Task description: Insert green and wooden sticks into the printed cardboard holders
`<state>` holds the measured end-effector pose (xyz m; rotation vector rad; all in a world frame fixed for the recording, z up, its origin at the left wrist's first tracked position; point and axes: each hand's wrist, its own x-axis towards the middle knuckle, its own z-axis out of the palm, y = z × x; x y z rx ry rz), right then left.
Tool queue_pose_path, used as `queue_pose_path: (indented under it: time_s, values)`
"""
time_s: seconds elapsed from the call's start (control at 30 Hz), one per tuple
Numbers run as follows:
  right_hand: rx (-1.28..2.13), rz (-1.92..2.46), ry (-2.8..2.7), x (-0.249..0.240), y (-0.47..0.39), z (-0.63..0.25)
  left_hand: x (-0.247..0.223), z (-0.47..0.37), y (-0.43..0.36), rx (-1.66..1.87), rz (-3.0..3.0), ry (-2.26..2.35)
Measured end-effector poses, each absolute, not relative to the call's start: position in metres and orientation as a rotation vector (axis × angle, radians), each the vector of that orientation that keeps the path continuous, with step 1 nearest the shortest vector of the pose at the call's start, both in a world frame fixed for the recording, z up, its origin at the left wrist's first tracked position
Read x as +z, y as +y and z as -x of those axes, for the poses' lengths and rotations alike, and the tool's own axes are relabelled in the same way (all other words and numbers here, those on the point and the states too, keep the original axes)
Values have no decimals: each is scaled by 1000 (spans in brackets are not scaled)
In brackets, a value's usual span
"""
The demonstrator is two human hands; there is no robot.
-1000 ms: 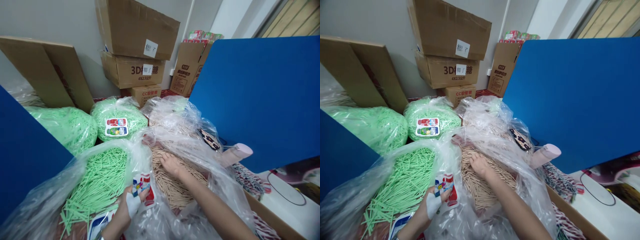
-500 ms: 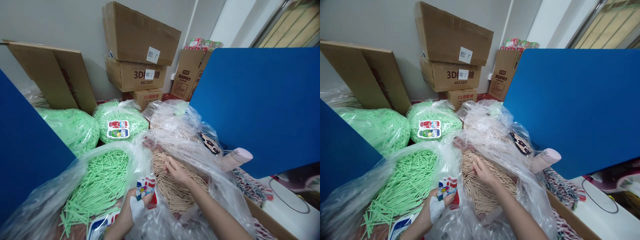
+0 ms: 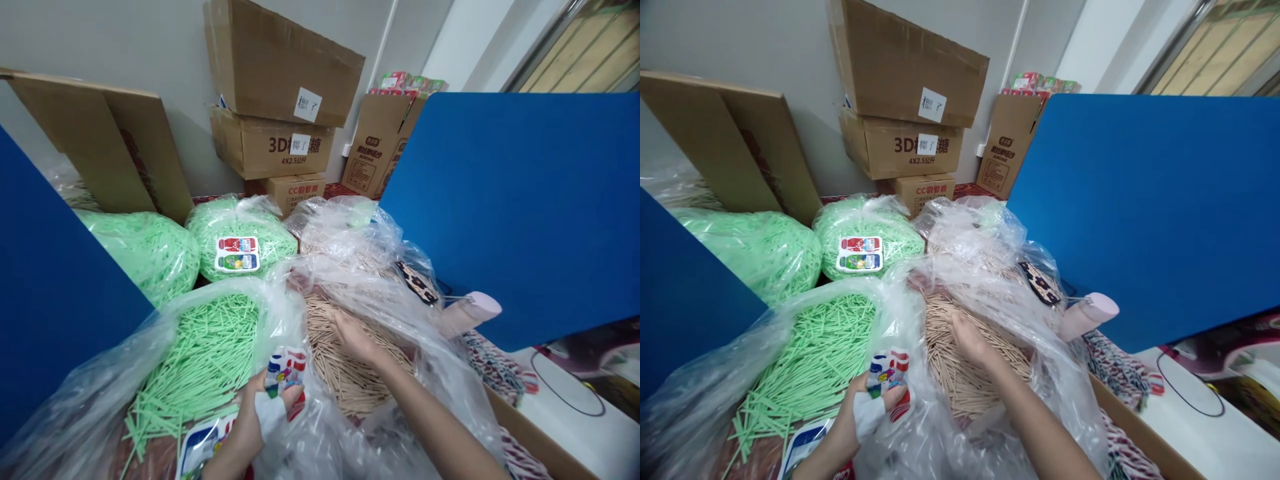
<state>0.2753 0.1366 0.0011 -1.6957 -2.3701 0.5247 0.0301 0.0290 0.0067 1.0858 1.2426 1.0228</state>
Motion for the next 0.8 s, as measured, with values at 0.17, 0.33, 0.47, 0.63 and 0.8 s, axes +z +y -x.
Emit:
queue_pose_path:
  time_s: [0.17,0.33,0.47,0.63,0.8]
  values:
    - [407,1782,-2572,-24,148,-265,-6,-27,26,1028,-1112,1252]
    - [279,1759,-2706,-29,152,-257,-12,-27,26,1045,-1117,1238]
    - [180,1701,-2764,-20,150,-263,-5,-29,26,1047,-1095,1259]
    - [136,1715,-2780,-20,150,-266,8,-33,28,1015,-1059,1238]
    - [131,1673,-2809,-33,153,-261,7,-32,27,1044,-1075,1268]
